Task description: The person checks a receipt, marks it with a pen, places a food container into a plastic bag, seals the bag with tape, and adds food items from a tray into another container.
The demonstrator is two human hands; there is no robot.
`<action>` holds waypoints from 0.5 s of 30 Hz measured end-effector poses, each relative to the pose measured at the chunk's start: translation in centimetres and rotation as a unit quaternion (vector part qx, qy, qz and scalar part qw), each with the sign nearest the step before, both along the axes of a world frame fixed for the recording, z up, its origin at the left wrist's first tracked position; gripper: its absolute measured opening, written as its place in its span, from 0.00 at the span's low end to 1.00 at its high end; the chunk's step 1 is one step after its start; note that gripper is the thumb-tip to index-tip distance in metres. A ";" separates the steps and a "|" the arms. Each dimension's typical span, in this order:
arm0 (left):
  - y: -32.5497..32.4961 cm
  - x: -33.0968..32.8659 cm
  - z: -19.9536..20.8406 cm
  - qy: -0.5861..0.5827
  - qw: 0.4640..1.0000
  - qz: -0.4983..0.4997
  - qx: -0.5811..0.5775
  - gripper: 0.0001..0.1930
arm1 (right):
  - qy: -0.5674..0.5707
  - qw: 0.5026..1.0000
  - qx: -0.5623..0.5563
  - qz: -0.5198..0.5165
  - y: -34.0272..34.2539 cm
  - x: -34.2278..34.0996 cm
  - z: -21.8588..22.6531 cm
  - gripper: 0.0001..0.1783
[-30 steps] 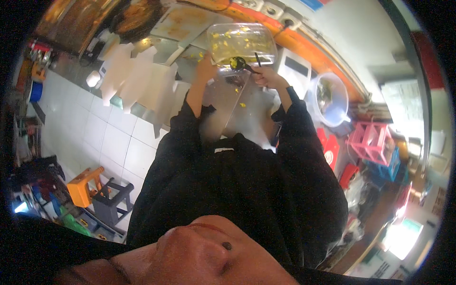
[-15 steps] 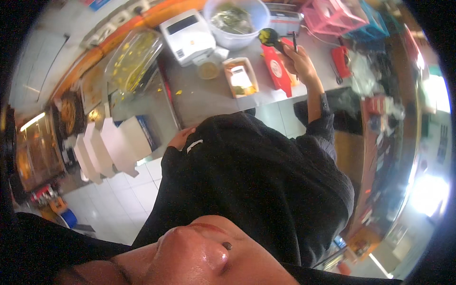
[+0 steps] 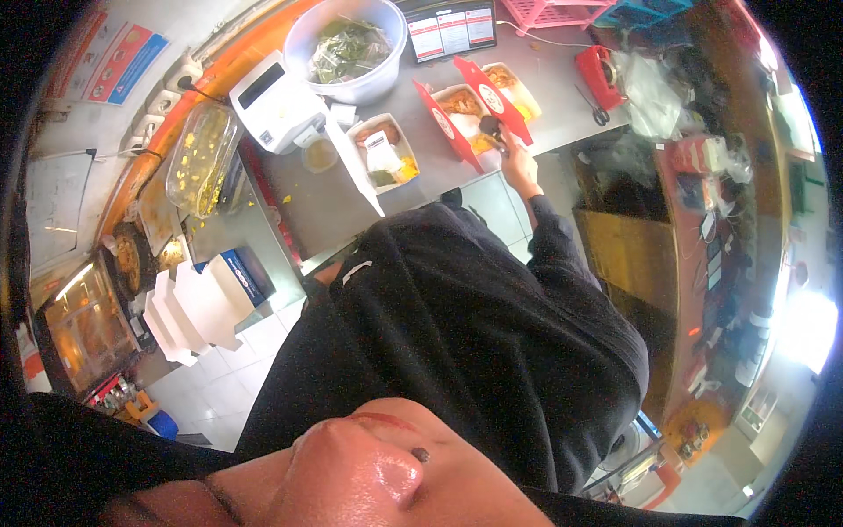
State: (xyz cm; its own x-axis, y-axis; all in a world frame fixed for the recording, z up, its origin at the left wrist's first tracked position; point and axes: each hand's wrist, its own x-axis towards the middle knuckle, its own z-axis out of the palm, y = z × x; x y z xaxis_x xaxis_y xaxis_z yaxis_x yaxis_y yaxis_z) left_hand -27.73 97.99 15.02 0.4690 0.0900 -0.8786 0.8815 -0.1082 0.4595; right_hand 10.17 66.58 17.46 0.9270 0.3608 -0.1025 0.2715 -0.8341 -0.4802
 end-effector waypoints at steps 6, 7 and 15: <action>-3.0 -4.2 -1.4 -0.009 0.998 0.047 0.027 0.31 | 0.108 0.934 0.333 -0.073 3.9 4.8 4.2 0.20; -3.3 -5.0 -1.9 -0.016 0.998 0.060 0.028 0.31 | 0.296 0.809 0.491 -0.128 6.3 3.5 8.4 0.15; -3.9 -10.8 -2.3 -0.254 0.944 0.194 0.080 0.29 | 0.594 0.712 0.337 0.167 28.9 -6.8 17.0 0.24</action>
